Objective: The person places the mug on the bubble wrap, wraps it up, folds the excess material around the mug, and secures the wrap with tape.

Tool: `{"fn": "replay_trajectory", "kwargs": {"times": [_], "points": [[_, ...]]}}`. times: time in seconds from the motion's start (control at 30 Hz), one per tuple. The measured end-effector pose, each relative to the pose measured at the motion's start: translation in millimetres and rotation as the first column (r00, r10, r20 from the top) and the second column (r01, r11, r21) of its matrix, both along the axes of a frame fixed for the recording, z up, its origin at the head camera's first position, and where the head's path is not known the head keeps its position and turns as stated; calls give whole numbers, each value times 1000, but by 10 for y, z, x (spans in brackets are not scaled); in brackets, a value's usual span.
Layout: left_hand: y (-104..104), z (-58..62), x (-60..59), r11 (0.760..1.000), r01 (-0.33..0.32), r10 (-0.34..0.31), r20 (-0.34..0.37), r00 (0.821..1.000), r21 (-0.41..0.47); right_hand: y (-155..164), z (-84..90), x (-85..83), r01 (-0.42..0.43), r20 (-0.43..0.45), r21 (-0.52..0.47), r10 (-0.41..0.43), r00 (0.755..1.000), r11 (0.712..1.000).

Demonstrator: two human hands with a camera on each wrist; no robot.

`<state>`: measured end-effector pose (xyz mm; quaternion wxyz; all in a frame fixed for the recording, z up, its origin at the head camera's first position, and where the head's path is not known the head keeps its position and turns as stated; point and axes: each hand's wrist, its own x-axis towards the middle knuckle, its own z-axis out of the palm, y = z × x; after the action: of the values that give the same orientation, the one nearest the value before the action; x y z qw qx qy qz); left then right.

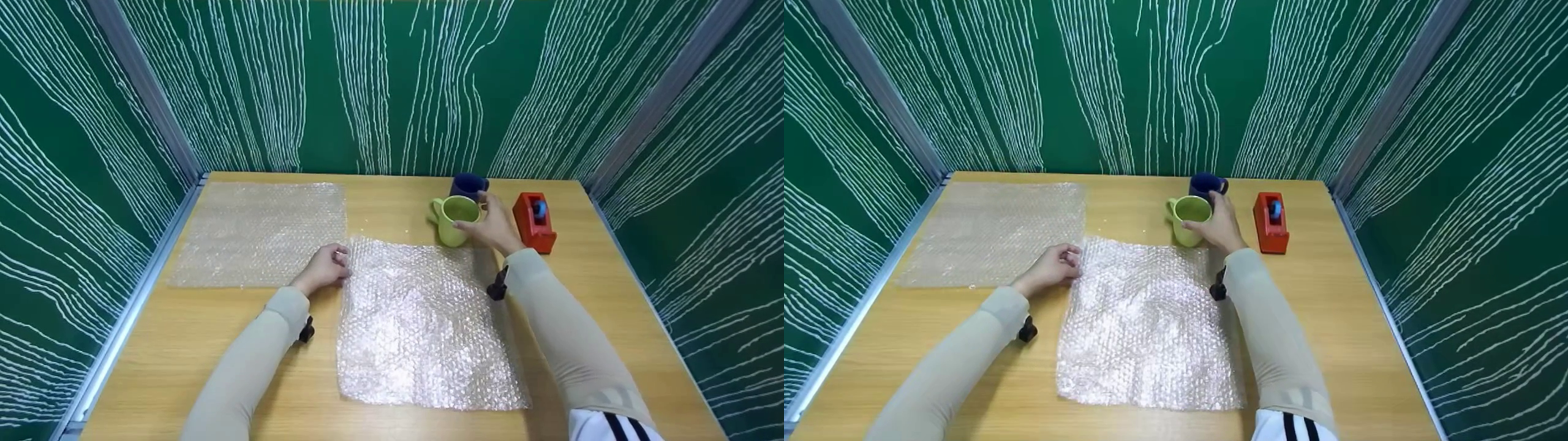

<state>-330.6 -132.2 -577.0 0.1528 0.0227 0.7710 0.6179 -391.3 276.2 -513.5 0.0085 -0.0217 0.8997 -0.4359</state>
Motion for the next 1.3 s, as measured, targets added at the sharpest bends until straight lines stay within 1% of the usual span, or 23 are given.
{"fn": "replay_trajectory", "kwargs": {"times": [0.2, 0.47, 0.7, 0.93, 1.1, 1.3], "points": [[-8, -23, -11, 1000, 11, -11, -21, 1000, -22, -22, -72, -16, 24, 13, -60, -23, 1000, 998], [-19, -21, -20, 1000, 10, -10, -14, 1000, -25, -85, -169, -67, 25, 16, -122, -23, 1000, 992], [-27, -29, -33, 999, 14, -16, -46, 999, -44, -160, -218, -105, 41, 33, -128, -37, 999, 991], [-26, 10, -37, 1000, 16, -16, -23, 1000, -7, -193, -244, -134, 78, 52, -145, -71, 996, 986], [-20, 21, -27, 1000, 9, -10, -10, 1000, -26, -206, -253, -141, 96, 54, -153, -89, 995, 984], [-18, 2, -17, 999, 8, -8, -15, 1000, -33, -215, -258, -130, 104, 53, -138, -98, 994, 985]]}}
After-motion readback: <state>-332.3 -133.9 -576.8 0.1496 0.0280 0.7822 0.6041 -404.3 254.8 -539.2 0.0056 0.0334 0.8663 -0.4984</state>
